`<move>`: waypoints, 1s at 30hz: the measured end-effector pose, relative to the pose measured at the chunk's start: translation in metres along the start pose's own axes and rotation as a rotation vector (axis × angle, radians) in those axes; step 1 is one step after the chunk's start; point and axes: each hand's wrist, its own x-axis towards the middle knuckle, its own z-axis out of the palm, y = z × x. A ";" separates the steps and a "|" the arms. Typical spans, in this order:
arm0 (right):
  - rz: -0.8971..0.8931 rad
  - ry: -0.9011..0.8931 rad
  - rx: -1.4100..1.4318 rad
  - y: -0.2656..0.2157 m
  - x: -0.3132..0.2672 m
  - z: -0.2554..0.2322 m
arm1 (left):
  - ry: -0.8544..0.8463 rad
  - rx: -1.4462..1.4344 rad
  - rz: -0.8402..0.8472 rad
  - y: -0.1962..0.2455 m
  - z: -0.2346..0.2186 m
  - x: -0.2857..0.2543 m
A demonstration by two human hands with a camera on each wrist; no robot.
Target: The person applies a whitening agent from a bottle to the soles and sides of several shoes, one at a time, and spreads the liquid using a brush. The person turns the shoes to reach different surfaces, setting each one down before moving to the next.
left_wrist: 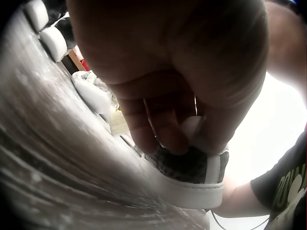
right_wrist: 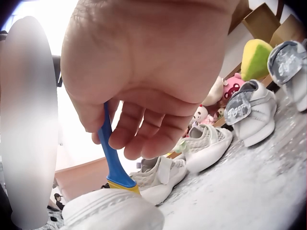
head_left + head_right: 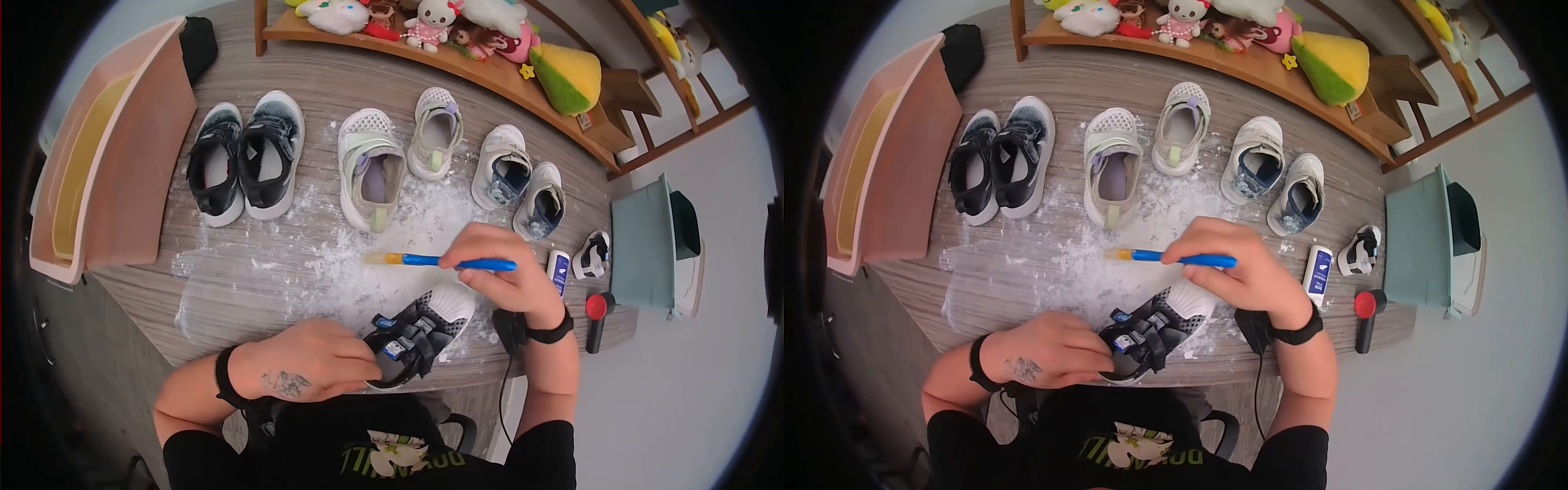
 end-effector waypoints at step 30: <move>-0.145 -0.166 -0.094 -0.046 0.115 0.057 | 0.132 0.189 0.032 0.001 0.003 -0.009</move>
